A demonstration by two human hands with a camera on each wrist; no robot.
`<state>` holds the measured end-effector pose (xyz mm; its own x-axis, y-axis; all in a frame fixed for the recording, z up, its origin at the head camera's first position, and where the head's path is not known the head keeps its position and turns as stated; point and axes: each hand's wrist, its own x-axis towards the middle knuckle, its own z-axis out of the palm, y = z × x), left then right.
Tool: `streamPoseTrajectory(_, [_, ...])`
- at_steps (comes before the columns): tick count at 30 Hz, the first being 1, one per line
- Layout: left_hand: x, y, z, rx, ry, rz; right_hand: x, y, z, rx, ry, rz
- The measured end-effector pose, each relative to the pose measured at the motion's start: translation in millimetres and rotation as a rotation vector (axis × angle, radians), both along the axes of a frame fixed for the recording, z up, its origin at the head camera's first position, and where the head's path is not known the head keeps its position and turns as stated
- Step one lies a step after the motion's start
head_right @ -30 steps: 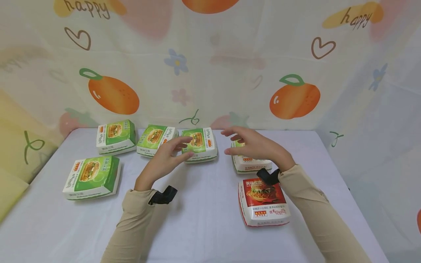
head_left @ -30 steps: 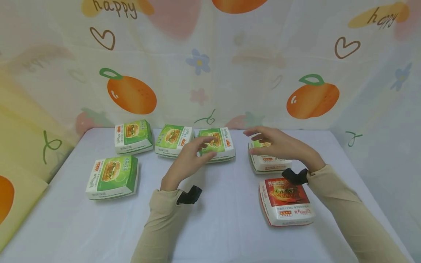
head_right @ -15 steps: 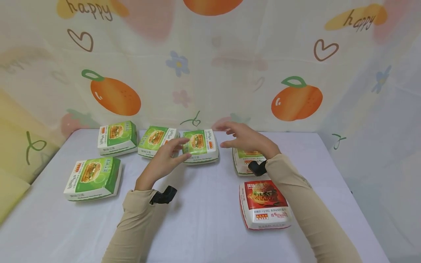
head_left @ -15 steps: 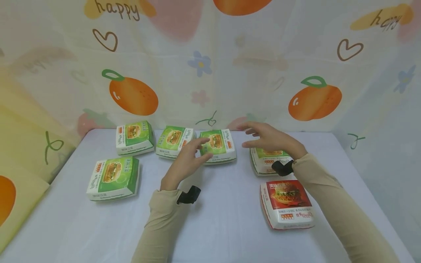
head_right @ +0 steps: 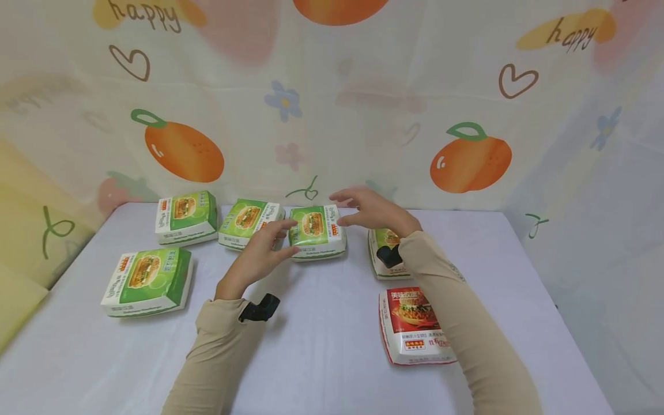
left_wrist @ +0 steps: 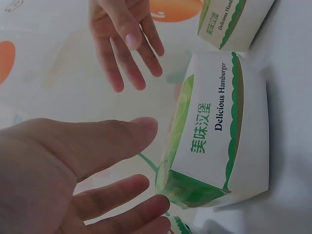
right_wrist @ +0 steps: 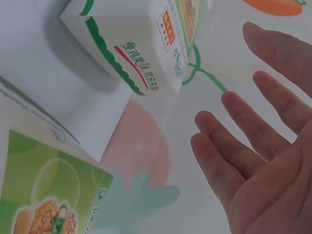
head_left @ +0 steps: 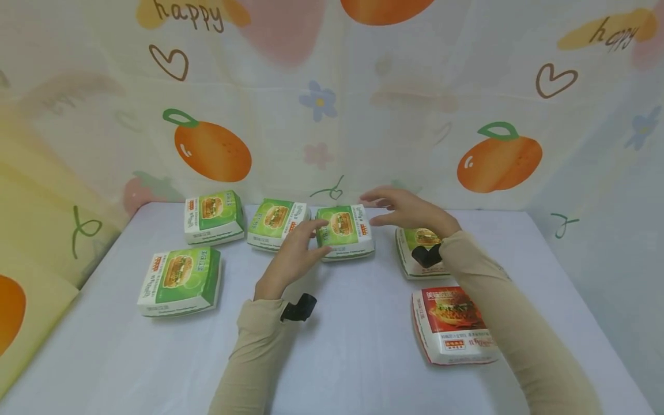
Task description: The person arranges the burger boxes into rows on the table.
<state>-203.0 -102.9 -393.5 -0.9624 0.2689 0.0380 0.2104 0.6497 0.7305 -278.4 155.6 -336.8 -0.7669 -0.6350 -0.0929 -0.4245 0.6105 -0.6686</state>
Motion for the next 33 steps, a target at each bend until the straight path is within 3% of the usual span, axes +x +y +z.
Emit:
streamPoseTrajectory(17, [-3.5,-0.5,-4.8,-0.006,-0.039,0.001,-25.1,-12.3,-22.2,0.013,0.001,0.015])
streamPoseTrajectory(25, [-5.8,0.5,-10.9,-0.013,-0.076,0.023,-24.1,-19.9,-27.2,0.115,-0.096,-0.021])
streamPoseTrajectory(33, [-7.8,0.8,-19.4,-0.011,-0.108,0.036,-23.3,-23.2,-28.8,0.134,-0.153,0.018])
